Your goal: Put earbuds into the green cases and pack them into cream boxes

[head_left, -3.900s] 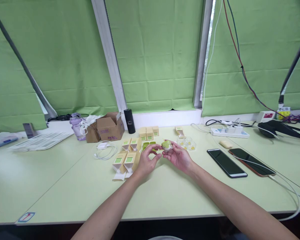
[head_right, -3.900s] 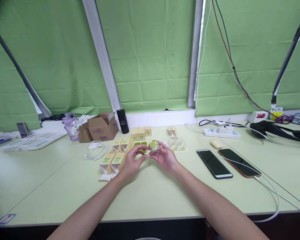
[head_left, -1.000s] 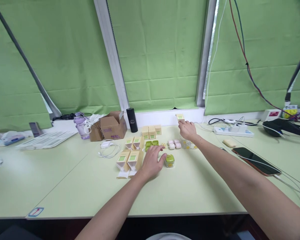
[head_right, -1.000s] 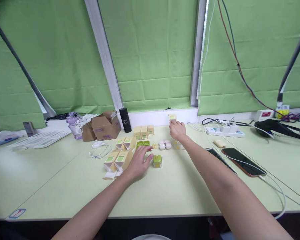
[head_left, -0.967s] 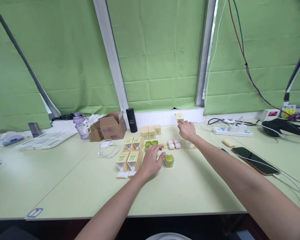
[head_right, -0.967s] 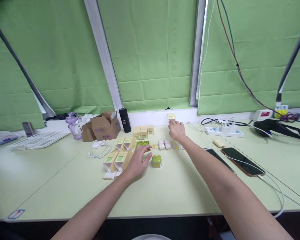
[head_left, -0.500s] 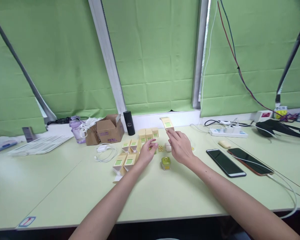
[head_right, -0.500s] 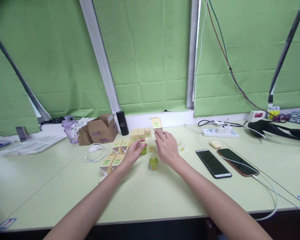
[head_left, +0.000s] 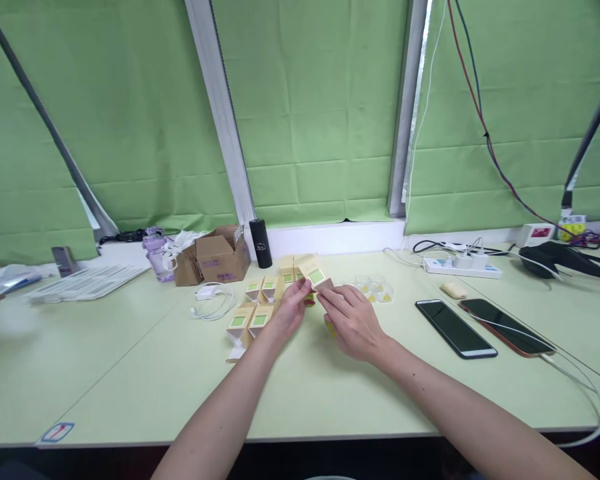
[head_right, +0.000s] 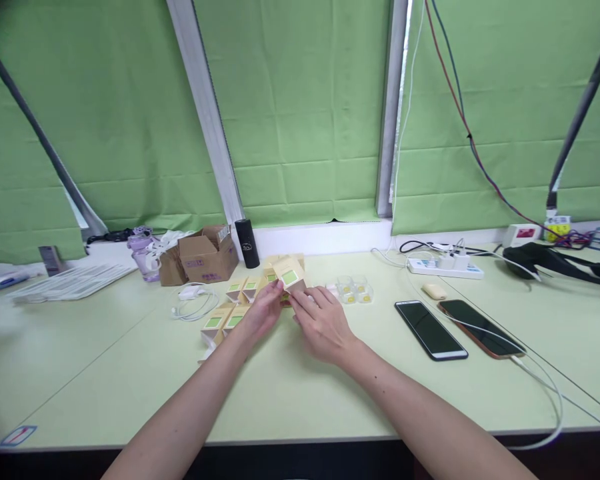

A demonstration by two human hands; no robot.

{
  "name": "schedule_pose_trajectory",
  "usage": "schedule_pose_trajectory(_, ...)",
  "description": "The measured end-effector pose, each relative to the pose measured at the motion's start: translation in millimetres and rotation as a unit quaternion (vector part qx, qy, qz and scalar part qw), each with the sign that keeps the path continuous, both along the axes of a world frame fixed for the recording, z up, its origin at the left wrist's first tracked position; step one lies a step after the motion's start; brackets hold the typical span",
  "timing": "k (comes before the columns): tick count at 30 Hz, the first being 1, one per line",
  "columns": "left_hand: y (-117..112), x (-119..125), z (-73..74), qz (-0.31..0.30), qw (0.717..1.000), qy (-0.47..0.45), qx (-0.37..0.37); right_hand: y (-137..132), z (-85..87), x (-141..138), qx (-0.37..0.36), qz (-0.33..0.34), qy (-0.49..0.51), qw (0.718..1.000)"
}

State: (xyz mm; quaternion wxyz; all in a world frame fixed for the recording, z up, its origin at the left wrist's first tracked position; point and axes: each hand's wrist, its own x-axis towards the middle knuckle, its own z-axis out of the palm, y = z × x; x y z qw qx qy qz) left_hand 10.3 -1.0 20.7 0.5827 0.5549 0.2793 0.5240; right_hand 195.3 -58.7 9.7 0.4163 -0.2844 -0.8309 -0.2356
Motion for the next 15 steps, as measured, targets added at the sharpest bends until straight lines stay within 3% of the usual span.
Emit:
schedule_pose_trajectory(4,0.9,-1.5,-4.4,0.001,1.000,-0.015,-0.009,-2.4,-2.6,1.8,-0.001,0.032,0.026,0.999)
schedule_pose_trajectory(7,0.8,-1.2,-6.0,0.027,1.000,-0.005,0.005,-2.2,-3.2,6.7,-0.005,0.034,0.100,0.994)
schedule_pose_trajectory(11,-4.8,1.2,-7.1,0.067,0.994,0.027,0.078,3.4,-3.9,14.2,-0.046,0.019,0.208,0.977)
schedule_pose_trajectory(15,-14.3,5.0,-10.1,0.105,0.973,0.098,0.179,10.9,-7.0,17.5,-0.083,0.013,0.253,0.964)
